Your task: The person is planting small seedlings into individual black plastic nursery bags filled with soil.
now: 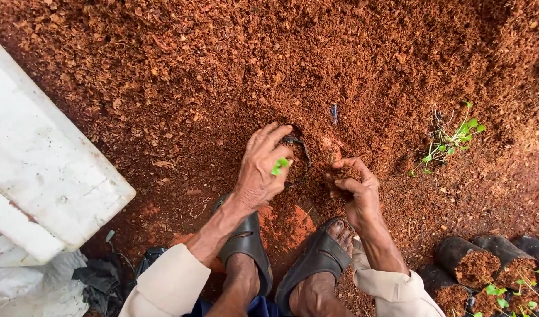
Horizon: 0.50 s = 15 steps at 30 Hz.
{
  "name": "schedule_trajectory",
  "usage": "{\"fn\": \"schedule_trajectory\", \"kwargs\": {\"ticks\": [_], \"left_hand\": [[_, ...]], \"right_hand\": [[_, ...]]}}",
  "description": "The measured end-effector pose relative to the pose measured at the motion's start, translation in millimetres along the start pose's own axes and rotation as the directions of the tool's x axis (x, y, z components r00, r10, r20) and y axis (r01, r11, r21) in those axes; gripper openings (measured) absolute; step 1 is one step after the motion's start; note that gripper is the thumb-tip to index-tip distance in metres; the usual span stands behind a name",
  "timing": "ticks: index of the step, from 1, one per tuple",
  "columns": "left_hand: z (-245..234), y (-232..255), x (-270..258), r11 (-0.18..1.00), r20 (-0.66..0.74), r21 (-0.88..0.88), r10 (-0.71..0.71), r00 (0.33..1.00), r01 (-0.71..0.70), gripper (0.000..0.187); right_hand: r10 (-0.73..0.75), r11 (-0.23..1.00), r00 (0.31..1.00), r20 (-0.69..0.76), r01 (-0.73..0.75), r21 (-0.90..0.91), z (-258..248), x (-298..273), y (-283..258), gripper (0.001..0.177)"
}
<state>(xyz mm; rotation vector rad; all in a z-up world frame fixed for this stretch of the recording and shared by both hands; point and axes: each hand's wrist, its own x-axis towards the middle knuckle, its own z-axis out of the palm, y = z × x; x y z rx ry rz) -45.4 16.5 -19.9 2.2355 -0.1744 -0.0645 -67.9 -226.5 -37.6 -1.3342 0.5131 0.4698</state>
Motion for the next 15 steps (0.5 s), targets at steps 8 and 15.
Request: {"fn": "schedule_trajectory", "kwargs": {"ticks": [8,15], "left_hand": [[-14.5,-4.8,1.2,0.976,0.056,-0.204,-0.07,0.996,0.08,0.01],[-16.4,-5.6,0.3,0.973,0.085,-0.22,-0.052,0.995,0.069,0.017]], "right_hand": [[0.155,0.928,0.943,0.296,-0.036,-0.37,80.0,-37.3,-100.6,0.064],[-0.168,0.449,0.831,0.531,0.544,-0.709,65.7,-22.4,-91.2,0.06]]}}
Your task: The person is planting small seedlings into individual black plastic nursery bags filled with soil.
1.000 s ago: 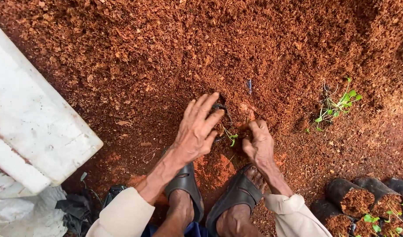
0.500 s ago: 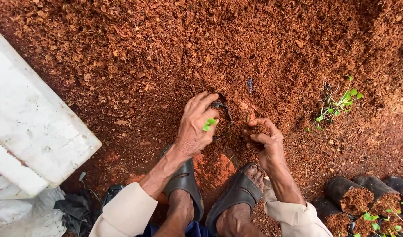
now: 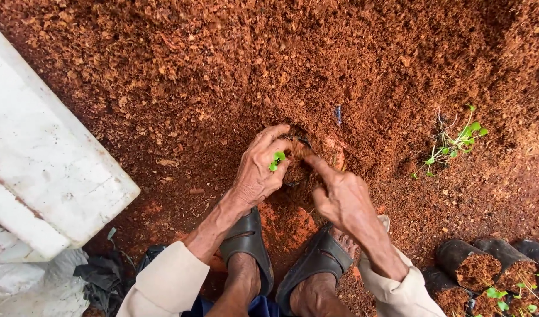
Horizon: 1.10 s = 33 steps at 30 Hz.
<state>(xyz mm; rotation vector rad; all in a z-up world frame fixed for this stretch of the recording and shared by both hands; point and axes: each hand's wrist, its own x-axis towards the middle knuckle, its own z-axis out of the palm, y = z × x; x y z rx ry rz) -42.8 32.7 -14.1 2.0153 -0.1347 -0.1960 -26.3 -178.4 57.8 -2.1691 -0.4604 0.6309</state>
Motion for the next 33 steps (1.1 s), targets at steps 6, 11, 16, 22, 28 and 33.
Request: {"fn": "schedule_trajectory", "kwargs": {"ticks": [6,11,16,22,28,33], "left_hand": [[-3.8,16.7,-14.1,0.975,-0.114,-0.142,-0.191,0.975,0.174,0.062],[-3.9,10.9,-20.1,0.941,-0.083,-0.18,-0.303,0.949,0.285,0.061],[-7.1,7.5,-21.2,0.92,-0.043,-0.219,-0.342,0.939,0.325,0.057],[-13.5,7.0,-21.6,0.909,-0.008,-0.209,-0.37,0.929,0.36,0.054],[-15.1,-4.0,-16.1,0.935,-0.05,-0.185,-0.316,0.947,0.302,0.056],[-25.6,7.8,-3.7,0.939,-0.025,-0.202,-0.289,0.957,0.278,0.043]], "right_hand": [[-0.257,0.958,0.966,-0.017,0.252,-0.134,29.8,15.2,42.8,0.071],[0.035,0.995,0.989,0.144,-0.021,-0.097,13.6,11.5,9.5,0.065],[0.115,0.98,0.981,0.158,-0.086,-0.182,-4.9,35.0,23.7,0.046],[-0.251,0.852,0.957,-0.141,0.149,-0.502,-37.4,133.9,58.4,0.074],[-0.296,0.632,0.942,-0.159,0.069,-0.772,8.5,162.9,89.2,0.072],[0.601,0.624,0.796,0.073,-0.524,0.579,-8.9,128.7,43.7,0.085]]}}
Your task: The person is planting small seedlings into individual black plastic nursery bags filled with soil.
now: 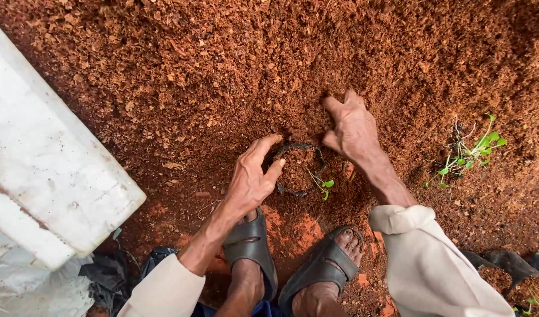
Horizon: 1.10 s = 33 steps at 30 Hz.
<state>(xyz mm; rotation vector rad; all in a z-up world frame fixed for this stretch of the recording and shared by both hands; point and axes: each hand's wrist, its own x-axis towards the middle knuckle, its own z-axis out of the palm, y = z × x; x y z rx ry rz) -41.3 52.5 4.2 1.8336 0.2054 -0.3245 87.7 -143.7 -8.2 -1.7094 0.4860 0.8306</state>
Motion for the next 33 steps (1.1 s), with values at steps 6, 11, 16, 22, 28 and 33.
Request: {"fn": "schedule_trajectory", "kwargs": {"ticks": [6,11,16,22,28,33], "left_hand": [[6.4,4.1,6.8,0.982,-0.018,0.166,0.096,0.995,-0.091,0.027],[23.5,-38.1,19.4,0.966,-0.069,0.231,0.135,0.988,-0.116,0.018],[23.1,-30.1,21.6,0.958,-0.093,0.254,0.159,0.983,-0.131,0.014],[5.6,15.3,16.4,0.99,-0.047,0.137,0.046,0.998,-0.039,0.025],[19.2,-12.3,16.1,0.993,0.058,0.113,-0.05,0.997,0.043,0.034],[34.8,-36.2,-20.0,0.996,-0.161,-0.068,-0.067,0.985,0.057,0.035]], "right_hand": [[-0.127,0.923,0.965,0.228,0.199,-0.33,-15.7,-36.7,-19.4,0.084],[-0.193,0.726,0.792,0.579,0.512,-0.459,-12.5,-77.7,-43.2,0.058],[-0.249,0.134,0.77,0.587,0.628,-0.767,5.9,-53.7,2.8,0.059],[-0.648,0.581,0.655,0.389,0.755,-0.304,-29.3,-72.6,22.6,0.062],[0.009,0.999,0.997,0.076,-0.012,0.037,-10.5,-98.0,60.9,0.084],[-0.512,0.336,0.849,0.132,0.34,-0.878,7.0,-77.8,142.1,0.091]]}}
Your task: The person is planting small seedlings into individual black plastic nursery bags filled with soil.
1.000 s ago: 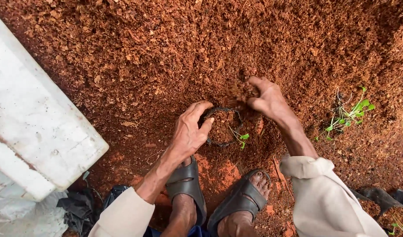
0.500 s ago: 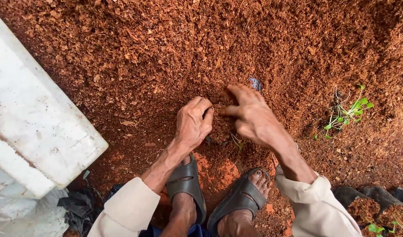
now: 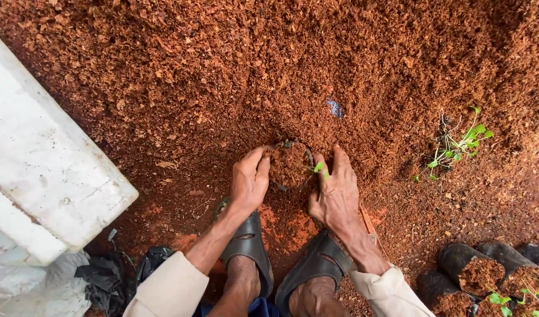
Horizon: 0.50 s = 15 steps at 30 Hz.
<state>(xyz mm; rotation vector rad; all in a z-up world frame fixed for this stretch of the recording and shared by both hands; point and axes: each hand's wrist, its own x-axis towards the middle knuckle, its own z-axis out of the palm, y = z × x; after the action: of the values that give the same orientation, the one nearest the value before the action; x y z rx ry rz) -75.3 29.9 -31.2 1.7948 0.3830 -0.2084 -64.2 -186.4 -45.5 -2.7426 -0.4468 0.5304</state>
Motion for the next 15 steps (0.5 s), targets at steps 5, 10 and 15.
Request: {"fn": "schedule_trajectory", "kwargs": {"ticks": [5,10,15], "left_hand": [[-0.2,50.7,-10.5,0.975,-0.021,0.142,0.177,0.984,-0.172,0.04],[17.2,42.2,-0.9,0.831,0.121,0.351,0.417,0.901,-0.432,0.039],[32.5,45.5,12.8,0.735,0.183,0.475,0.456,0.871,-0.484,0.02]], "right_hand": [[-0.02,0.995,0.999,-0.044,0.016,-0.094,22.3,-10.2,16.9,0.074],[-0.028,0.999,0.994,-0.108,0.03,0.016,3.3,-19.3,-5.7,0.086],[-0.031,0.99,0.979,-0.203,0.002,-0.139,37.0,-24.0,-5.9,0.073]]}}
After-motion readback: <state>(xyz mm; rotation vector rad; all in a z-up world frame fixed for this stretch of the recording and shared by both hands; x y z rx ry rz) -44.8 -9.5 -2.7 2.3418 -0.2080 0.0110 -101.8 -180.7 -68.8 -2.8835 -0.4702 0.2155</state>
